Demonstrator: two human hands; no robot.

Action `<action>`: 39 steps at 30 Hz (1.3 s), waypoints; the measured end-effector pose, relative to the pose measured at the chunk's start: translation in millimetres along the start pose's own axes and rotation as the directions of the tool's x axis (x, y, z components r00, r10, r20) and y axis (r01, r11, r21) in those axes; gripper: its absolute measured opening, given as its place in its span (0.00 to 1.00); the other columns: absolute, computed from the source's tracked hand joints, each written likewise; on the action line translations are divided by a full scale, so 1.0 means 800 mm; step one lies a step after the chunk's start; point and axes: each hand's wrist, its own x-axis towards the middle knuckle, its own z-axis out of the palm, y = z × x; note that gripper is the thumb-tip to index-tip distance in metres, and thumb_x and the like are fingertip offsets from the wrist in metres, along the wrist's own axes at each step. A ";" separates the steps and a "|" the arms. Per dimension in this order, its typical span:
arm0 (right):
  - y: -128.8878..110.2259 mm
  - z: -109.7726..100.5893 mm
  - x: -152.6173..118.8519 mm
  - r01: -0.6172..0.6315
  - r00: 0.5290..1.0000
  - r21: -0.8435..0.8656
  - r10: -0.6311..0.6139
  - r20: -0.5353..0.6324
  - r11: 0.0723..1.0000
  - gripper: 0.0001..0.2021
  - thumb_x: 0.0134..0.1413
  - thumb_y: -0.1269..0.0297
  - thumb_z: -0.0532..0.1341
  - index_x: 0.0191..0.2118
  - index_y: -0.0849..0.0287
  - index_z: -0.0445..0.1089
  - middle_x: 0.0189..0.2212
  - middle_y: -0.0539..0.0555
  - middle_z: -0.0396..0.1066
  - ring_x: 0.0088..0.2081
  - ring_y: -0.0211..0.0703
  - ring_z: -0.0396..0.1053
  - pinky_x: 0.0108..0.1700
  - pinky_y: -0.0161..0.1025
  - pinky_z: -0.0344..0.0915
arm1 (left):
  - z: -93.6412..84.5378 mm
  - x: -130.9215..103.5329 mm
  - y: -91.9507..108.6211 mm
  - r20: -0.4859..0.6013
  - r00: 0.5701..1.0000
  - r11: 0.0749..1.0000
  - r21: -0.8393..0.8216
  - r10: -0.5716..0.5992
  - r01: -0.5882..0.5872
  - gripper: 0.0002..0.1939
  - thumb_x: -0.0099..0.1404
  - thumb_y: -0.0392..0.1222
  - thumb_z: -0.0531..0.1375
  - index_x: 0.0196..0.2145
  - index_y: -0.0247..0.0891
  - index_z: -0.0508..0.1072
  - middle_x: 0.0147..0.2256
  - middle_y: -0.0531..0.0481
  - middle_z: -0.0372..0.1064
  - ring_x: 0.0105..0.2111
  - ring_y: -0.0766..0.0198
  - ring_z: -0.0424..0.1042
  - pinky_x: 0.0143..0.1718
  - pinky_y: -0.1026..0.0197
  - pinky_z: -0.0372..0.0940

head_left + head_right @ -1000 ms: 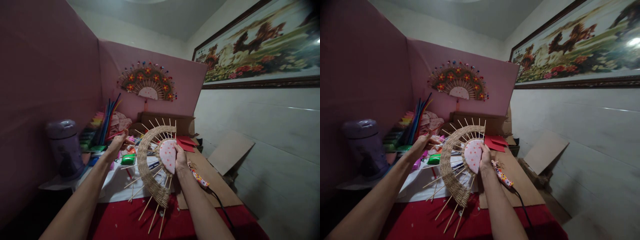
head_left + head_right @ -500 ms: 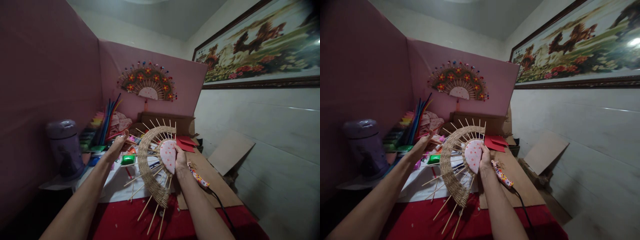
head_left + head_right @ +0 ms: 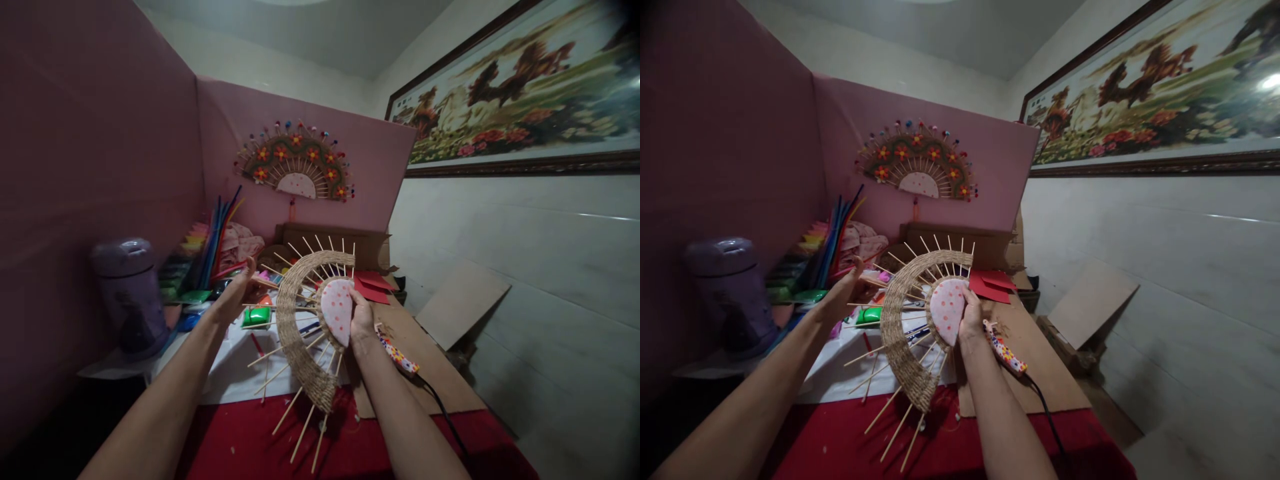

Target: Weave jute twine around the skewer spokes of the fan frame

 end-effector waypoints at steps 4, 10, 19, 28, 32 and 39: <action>0.001 -0.002 0.003 0.011 1.000 -0.011 -0.011 0.008 1.000 0.02 0.40 0.68 0.61 0.25 0.58 0.66 0.17 0.45 0.71 0.20 0.39 0.68 0.28 0.37 0.67 | 0.002 -0.001 0.002 0.017 0.999 1.000 -0.006 -0.028 0.028 0.39 0.47 0.74 0.47 0.18 0.29 0.72 0.14 0.49 0.58 0.15 0.71 0.54 0.17 0.65 0.45; 0.002 -0.007 0.008 0.051 0.998 -0.035 -0.050 0.031 0.998 0.05 0.39 0.66 0.62 0.25 0.58 0.65 0.17 0.45 0.71 0.20 0.38 0.68 0.26 0.37 0.66 | 0.003 -0.006 0.004 0.016 0.999 0.999 -0.004 -0.040 0.040 0.40 0.47 0.73 0.48 0.20 0.28 0.74 0.15 0.49 0.59 0.17 0.70 0.54 0.18 0.66 0.45; -0.005 -0.005 0.005 0.173 0.984 -0.050 -0.174 -0.026 0.984 0.06 0.39 0.66 0.60 0.28 0.58 0.65 0.20 0.45 0.72 0.23 0.38 0.70 0.28 0.36 0.67 | -0.003 -0.004 0.002 -0.040 0.998 0.998 0.034 -0.057 0.058 0.39 0.48 0.72 0.49 0.23 0.28 0.76 0.15 0.46 0.62 0.16 0.70 0.52 0.18 0.64 0.43; -0.010 -0.002 0.001 0.317 0.945 -0.106 -0.324 -0.053 0.942 0.06 0.37 0.66 0.61 0.24 0.58 0.62 0.17 0.42 0.67 0.20 0.34 0.65 0.24 0.32 0.64 | -0.002 -0.005 0.003 -0.012 0.998 0.991 0.121 0.064 -0.062 0.36 0.51 0.69 0.51 0.22 0.28 0.76 0.12 0.56 0.47 0.15 0.73 0.43 0.19 0.63 0.36; -0.010 -0.002 0.001 0.343 0.936 -0.100 -0.348 -0.045 0.934 0.07 0.37 0.65 0.61 0.23 0.57 0.60 0.16 0.41 0.65 0.20 0.33 0.65 0.24 0.31 0.63 | 0.000 -0.006 0.006 -0.019 0.997 0.984 0.163 0.080 -0.076 0.36 0.51 0.69 0.51 0.24 0.28 0.77 0.14 0.56 0.45 0.15 0.73 0.43 0.19 0.63 0.36; -0.014 0.004 -0.006 0.324 0.941 -0.100 -0.331 -0.067 0.941 0.07 0.38 0.65 0.61 0.26 0.57 0.62 0.16 0.42 0.67 0.20 0.34 0.65 0.25 0.33 0.64 | -0.005 -0.006 0.006 -0.048 0.991 0.968 0.225 0.122 -0.108 0.34 0.52 0.67 0.52 0.25 0.28 0.77 0.15 0.58 0.41 0.15 0.74 0.40 0.19 0.63 0.34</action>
